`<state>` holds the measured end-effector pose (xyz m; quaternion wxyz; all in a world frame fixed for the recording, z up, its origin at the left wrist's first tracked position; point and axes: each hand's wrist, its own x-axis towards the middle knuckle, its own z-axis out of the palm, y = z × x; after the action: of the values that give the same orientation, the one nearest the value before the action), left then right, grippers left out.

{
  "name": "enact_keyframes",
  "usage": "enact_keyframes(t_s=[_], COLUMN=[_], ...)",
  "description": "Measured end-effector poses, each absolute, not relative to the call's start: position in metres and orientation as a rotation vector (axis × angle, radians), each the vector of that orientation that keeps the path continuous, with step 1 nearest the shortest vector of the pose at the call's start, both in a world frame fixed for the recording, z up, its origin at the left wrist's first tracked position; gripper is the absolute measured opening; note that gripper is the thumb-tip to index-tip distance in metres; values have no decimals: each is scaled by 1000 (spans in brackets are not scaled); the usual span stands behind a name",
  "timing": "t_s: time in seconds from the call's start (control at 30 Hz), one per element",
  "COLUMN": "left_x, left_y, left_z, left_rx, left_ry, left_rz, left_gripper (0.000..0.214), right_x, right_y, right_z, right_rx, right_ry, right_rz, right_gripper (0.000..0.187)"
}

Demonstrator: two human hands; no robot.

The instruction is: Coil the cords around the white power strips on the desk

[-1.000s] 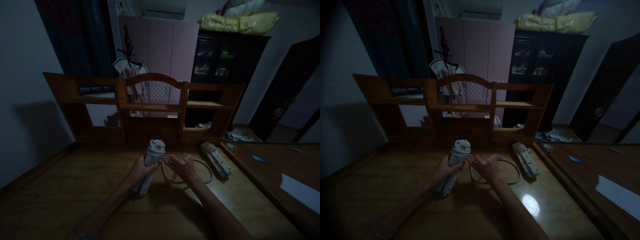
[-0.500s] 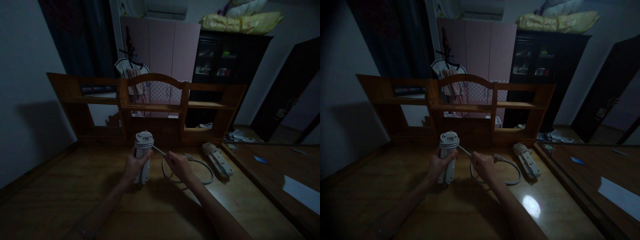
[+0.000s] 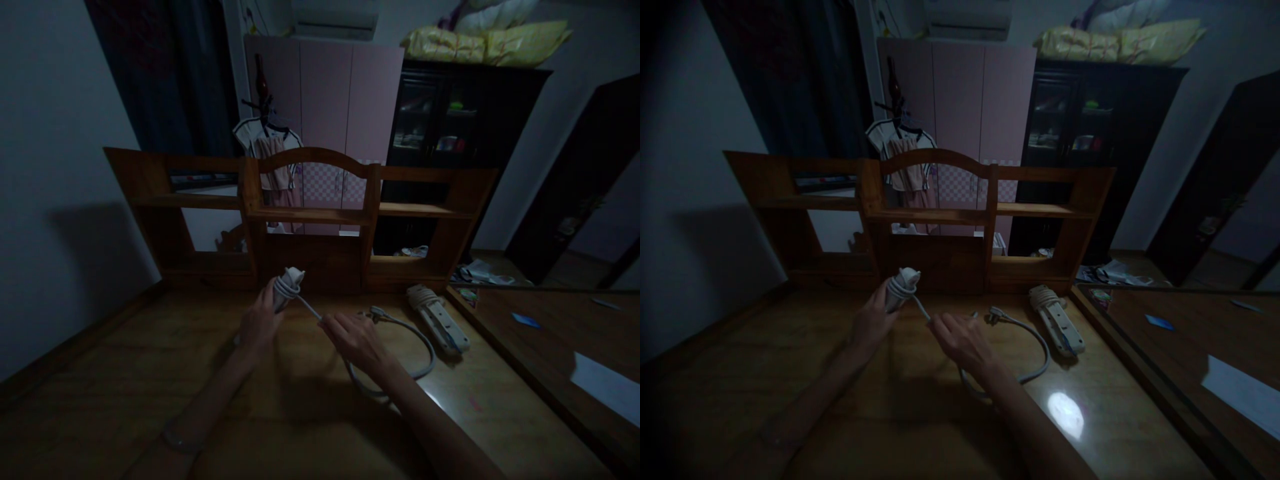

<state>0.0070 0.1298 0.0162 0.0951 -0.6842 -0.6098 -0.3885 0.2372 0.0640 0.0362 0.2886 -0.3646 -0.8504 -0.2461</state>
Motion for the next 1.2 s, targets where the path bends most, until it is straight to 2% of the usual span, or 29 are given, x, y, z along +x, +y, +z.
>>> enact_keyframes(t_s=[0.2, 0.4, 0.5, 0.63, 0.67, 0.87, 1.2], left_x=[29, 35, 39, 48, 50, 47, 39], left_y=[116, 107, 106, 101, 99, 83, 73], left_z=[11, 14, 14, 10, 11, 21, 21], left_rx=[-2111, -2263, -2323, -2401, -2412, -2415, -2381], left_ry=[-1688, -1374, -1129, -698, -633, -598, -426], left_rz=[-804, -599, -532, -598, -633, -817, -828], left_gripper=[72, 73, 65, 29, 26, 40, 41], right_x=[226, 236, 249, 262, 265, 273, 272], right_y=[52, 56, 61, 69, 71, 84, 87], right_z=[40, 46, 50, 51, 51, 51, 51], right_rx=[-680, -757, -807, -958, -995, -1009, -801], right_ry=[-2403, -2343, -2256, -2137, -2104, -1862, -1704], right_rz=[-789, -728, -634, -301, -165, 618, 1157], right_gripper=[14, 16, 22, 28, 30, 37, 42])
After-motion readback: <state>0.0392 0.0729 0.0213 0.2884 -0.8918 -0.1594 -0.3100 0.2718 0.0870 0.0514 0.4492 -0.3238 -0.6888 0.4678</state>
